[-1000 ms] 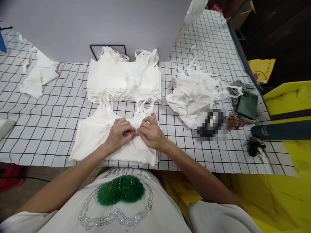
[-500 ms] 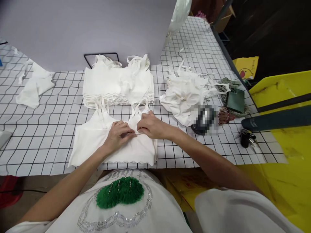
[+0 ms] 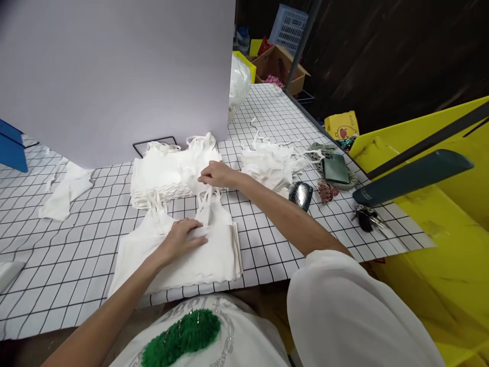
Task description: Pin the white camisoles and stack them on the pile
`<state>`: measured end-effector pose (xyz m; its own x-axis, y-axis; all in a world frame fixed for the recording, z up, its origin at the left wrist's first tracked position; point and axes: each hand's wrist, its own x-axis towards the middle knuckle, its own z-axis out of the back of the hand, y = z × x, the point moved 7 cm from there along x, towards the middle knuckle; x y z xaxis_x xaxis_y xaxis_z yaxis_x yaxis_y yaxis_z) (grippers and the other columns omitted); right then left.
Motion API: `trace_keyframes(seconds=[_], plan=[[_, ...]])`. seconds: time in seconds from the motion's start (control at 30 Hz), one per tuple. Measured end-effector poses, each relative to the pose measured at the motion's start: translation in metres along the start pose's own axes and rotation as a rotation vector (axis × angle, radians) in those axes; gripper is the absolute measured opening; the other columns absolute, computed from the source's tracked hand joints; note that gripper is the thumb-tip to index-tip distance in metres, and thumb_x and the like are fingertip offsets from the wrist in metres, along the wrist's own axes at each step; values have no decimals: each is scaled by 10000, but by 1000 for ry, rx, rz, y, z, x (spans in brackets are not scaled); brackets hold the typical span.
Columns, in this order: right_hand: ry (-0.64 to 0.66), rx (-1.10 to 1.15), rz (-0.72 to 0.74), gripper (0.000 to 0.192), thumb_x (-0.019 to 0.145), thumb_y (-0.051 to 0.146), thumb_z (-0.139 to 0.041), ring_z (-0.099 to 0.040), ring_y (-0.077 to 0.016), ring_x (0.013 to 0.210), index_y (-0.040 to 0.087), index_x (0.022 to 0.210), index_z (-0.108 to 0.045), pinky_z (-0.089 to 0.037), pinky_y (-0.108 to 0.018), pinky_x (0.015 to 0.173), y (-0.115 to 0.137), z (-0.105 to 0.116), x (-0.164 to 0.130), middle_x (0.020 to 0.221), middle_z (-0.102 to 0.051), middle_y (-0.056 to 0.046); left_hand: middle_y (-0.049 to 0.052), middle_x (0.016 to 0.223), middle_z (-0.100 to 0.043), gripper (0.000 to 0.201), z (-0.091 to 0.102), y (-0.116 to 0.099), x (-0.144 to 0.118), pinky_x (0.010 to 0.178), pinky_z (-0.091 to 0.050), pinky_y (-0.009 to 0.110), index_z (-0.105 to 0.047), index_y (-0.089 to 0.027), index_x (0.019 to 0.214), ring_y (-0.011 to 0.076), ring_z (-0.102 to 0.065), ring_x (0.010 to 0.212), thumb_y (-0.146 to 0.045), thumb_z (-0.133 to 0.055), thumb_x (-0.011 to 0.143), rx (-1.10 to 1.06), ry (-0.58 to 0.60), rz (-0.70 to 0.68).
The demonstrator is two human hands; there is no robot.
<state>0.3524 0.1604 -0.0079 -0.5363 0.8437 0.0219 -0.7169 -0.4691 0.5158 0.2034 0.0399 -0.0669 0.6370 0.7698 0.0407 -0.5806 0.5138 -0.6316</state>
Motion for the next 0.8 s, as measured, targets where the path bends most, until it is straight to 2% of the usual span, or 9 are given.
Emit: trace_keyframes(seconds=[0.07, 0.2, 0.27, 0.33, 0.4, 0.47, 0.57, 0.67, 0.8], plan=[[-99, -11, 36, 178, 946, 246, -600, -555, -246, 980, 149, 973, -747, -446, -444, 930, 4, -3, -18, 974, -651, -98, 85, 1070, -711, 316, 13, 0, -13, 885, -508, 442, -645, -199, 1117, 276, -656, 997, -351, -725, 852, 50, -107, -8], [-367, -94, 100, 314, 1005, 259, -498, -566, -284, 1161, 145, 1251, -656, -441, -511, 1032, 45, -24, -86, 1228, -644, -154, 121, 1344, -611, 471, 43, -13, -62, 1156, -355, 550, -478, -254, 1425, 298, -539, 1325, -306, -595, 972, 203, -370, -120], [-299, -187, 124, 409, 1041, 301, -417, -493, -298, 1337, 180, 1411, -543, -348, -581, 1136, 76, -60, -121, 1429, -561, -151, 136, 1478, -527, 577, 37, -18, -86, 1207, -292, 554, -303, -267, 1558, 289, -433, 1439, -285, -502, 1017, 277, -331, -141], [-132, -252, 195, 572, 1031, 445, -427, -348, -320, 1475, 200, 1544, -367, -285, -631, 1178, 103, -104, -155, 1583, -408, -138, 147, 1588, -410, 669, 19, -20, -106, 1224, -270, 550, -158, -245, 1616, 290, -324, 1507, -347, -464, 1030, 349, -190, -165], [-99, -265, 187, 663, 1015, 526, -430, -329, -344, 1490, 166, 1561, -321, -302, -679, 1155, 110, -125, -185, 1599, -372, -172, 132, 1617, -370, 660, 10, -13, -126, 1220, -283, 538, -196, -239, 1612, 291, -306, 1515, -427, -439, 1028, 369, -87, -156], [-164, -200, -9, 595, 1028, 501, -409, -403, -366, 1449, 164, 1519, -395, -385, -677, 1107, 91, -117, -209, 1572, -410, -188, 120, 1587, -423, 562, 26, 9, -147, 1173, -364, 512, -358, -235, 1549, 290, -387, 1471, -457, -389, 1033, 313, -153, 4], [-280, 84, -468, 444, 1015, 455, -455, -705, -316, 1081, 147, 1311, -576, -626, -474, 816, 43, -82, -233, 1336, -623, -198, 179, 1391, -590, 619, 78, 64, -180, 928, -546, 446, -561, -150, 1357, 316, -621, 1196, -604, -402, 968, 226, -410, 511], [-149, 474, -827, 382, 931, 464, -618, -741, -228, 679, 139, 1131, -597, -533, -282, 392, 18, -74, -230, 1096, -705, -163, 133, 1006, -709, 701, 98, 96, -179, 719, -543, 379, -655, -140, 1087, 293, -681, 880, -761, -471, 817, 182, -303, 742], [43, 730, -994, 285, 884, 365, -701, -680, -191, 529, 132, 957, -553, -443, -217, 292, 27, -88, -200, 760, -696, -94, 97, 857, -709, 621, 94, 100, -149, 627, -468, 336, -619, -168, 932, 297, -672, 802, -736, -614, 680, 216, -121, 810]])
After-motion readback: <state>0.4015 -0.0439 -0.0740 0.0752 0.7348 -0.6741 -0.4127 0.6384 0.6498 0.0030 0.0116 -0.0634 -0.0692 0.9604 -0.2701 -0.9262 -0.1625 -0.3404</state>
